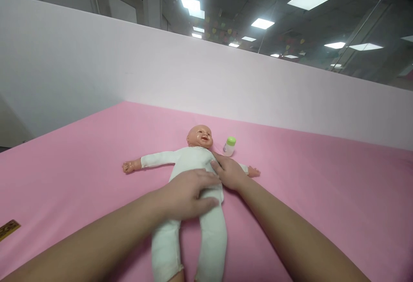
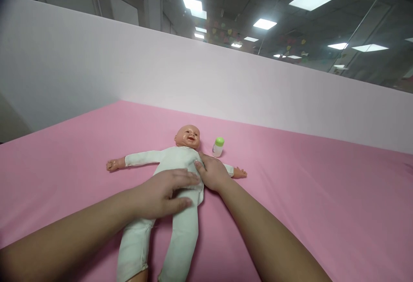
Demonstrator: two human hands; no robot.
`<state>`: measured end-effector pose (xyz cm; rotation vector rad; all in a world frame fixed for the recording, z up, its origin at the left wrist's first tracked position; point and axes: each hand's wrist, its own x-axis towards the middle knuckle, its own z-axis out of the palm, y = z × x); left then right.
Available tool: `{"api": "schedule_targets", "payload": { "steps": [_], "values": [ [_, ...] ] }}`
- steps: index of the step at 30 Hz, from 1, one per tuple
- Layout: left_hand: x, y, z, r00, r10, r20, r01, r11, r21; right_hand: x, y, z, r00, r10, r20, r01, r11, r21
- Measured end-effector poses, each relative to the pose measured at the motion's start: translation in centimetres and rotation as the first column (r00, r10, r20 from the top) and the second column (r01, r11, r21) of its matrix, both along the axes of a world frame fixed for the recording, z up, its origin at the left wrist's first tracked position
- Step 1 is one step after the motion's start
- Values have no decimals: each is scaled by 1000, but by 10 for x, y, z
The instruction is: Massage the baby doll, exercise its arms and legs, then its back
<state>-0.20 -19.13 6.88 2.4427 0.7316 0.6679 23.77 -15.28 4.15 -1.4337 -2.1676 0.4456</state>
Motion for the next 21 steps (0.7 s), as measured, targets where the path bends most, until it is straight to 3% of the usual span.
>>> {"api": "schedule_targets", "payload": {
  "steps": [2, 4, 9, 14, 18, 21],
  "values": [
    [-2, 17, -7, 999, 45, -18, -45, 999, -12, 1, 1, -2, 1000, -2, 9, 2, 1000, 1],
    [-6, 35, -16, 986, 161, -34, -162, 987, -11, 1, 2, -3, 1000, -6, 13, 6, 1000, 5],
    [-20, 71, -36, 923, 382, -50, -383, 923, -20, 1, 2, -3, 999, -22, 25, 23, 1000, -5],
    [-28, 83, -38, 877, 471, -96, -470, 882, 39, -1, 2, -3, 1000, -19, -3, 19, 1000, 16],
    [-30, 86, -38, 832, 528, -168, -522, 849, 84, -4, 0, -9, 999, -27, -38, 33, 986, 161],
    [-30, 87, -39, 821, 540, -186, -531, 842, 99, -12, -15, -7, 992, 110, -56, -90, 956, 278]
  ]
}}
